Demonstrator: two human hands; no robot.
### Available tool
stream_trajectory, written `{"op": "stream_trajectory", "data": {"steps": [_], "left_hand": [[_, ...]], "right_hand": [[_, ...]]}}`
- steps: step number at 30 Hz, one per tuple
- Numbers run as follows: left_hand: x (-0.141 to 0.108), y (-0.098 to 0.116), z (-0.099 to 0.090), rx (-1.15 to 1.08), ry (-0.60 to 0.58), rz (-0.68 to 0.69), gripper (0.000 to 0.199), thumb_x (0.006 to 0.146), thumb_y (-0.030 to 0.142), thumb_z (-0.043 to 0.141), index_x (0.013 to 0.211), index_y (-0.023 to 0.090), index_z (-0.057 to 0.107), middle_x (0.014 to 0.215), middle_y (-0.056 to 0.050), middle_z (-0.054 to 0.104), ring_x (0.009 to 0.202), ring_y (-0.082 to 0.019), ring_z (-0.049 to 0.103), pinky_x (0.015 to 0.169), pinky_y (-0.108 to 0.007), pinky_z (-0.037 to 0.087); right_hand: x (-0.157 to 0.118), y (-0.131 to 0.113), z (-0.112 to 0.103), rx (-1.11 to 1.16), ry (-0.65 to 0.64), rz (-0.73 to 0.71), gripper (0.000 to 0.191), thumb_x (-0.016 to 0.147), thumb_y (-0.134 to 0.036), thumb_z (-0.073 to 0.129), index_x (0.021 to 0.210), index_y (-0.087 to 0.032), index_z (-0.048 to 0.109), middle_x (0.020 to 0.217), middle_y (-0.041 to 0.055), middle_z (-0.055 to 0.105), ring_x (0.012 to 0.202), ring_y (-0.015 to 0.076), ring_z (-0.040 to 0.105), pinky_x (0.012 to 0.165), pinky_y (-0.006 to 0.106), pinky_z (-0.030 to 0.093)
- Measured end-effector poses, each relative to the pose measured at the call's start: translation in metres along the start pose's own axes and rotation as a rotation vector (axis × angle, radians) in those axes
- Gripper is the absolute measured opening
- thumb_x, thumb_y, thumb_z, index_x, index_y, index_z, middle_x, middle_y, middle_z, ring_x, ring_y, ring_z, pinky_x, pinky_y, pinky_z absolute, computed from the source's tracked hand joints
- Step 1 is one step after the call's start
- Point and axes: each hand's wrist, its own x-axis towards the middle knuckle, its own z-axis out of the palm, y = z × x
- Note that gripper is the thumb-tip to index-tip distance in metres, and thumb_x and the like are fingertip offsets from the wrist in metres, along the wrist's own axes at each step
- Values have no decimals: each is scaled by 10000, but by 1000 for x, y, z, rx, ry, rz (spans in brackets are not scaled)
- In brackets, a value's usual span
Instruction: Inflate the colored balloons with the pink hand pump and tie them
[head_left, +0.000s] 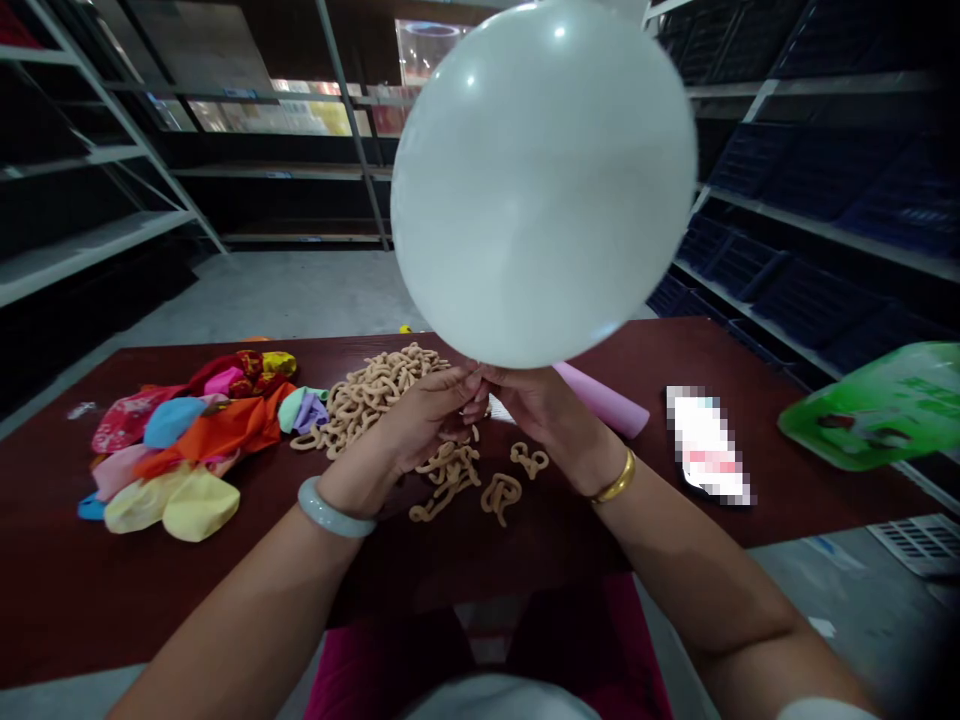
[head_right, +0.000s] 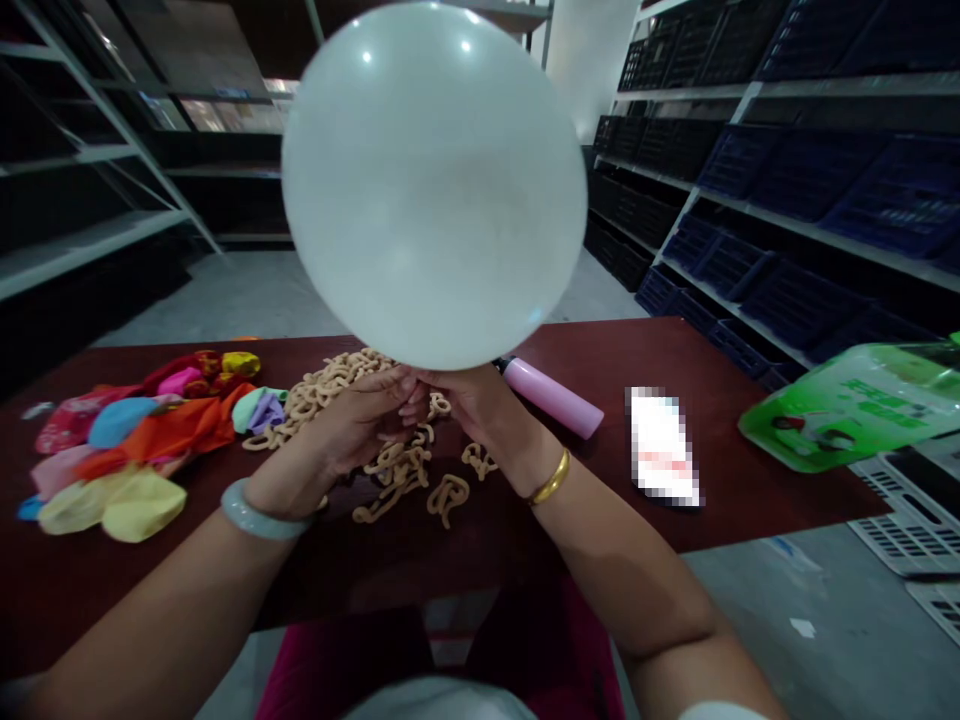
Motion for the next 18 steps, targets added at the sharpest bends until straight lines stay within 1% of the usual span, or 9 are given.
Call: {"op": "stream_trajectory", "data": {"steps": [2, 4, 6, 9, 11, 12, 14, 16, 18], "left_hand": [[3, -3, 0, 3, 26, 47, 207, 798, 294, 701, 686, 148, 607, 630, -16, 439, 519, -98, 401, 397, -175, 269], [5, -6, 0, 32, 61, 78, 226, 801, 321, 695, 678, 151, 609, 625, -10, 441, 510, -98, 398, 400, -181, 269], [7, -6, -1, 137, 105, 131, 212, 802, 313, 693, 675, 156, 631, 608, -3, 451, 502, -98, 392, 414, -186, 274], [7, -2, -3, 285, 196, 269, 142, 726, 154, 752, 617, 150, 661, 613, -21, 520, 565, -118, 461, 492, -197, 338], [6, 1, -6, 308, 256, 366, 167, 661, 33, 761, 583, 147, 667, 665, -46, 587, 661, -148, 529, 572, -207, 380], [6, 3, -7, 315, 270, 402, 181, 649, 6, 754, 580, 149, 669, 686, -51, 605, 696, -160, 547, 603, -213, 391], [8, 3, -10, 346, 265, 448, 166, 675, 30, 742, 596, 157, 669, 677, -42, 603, 688, -161, 543, 613, -223, 393], [10, 2, -13, 344, 244, 455, 144, 732, 130, 730, 613, 162, 656, 626, -20, 558, 599, -136, 491, 553, -223, 366], [9, 1, -15, 251, 251, 435, 210, 770, 225, 708, 594, 162, 613, 572, -1, 498, 510, -106, 412, 479, -217, 314]], "right_hand": [[0, -4, -1, 81, -5, -35, 192, 728, -394, 740, 791, -234, 654, 734, -19, 650, 713, 171, 607, 715, 344, 541], [0, -9, -1, 87, 15, -72, 198, 718, -385, 751, 816, -244, 652, 786, -22, 663, 764, 175, 616, 736, 340, 534], [0, -14, 0, 66, 46, -97, 216, 705, -385, 758, 845, -261, 651, 838, -22, 671, 826, 187, 625, 769, 347, 530], [1, -16, 2, 41, 81, -160, 231, 699, -372, 762, 890, -293, 661, 911, -31, 681, 932, 197, 625, 827, 355, 516], [3, -13, 3, 51, 60, -173, 212, 718, -358, 753, 905, -295, 675, 950, -27, 687, 969, 197, 620, 836, 355, 509], [5, -11, 4, 62, 46, -157, 193, 724, -356, 753, 889, -283, 683, 941, -20, 690, 955, 196, 622, 826, 353, 510], [11, -5, 5, 80, 31, -96, 173, 729, -365, 760, 833, -246, 689, 868, -7, 691, 875, 187, 628, 797, 345, 513], [16, -1, 7, 45, 7, -61, 192, 751, -387, 753, 788, -212, 684, 788, 2, 676, 800, 176, 624, 788, 346, 517], [19, 0, 8, -86, -10, -86, 215, 811, -407, 707, 841, -196, 684, 838, 19, 678, 817, 176, 624, 815, 357, 521]]}}
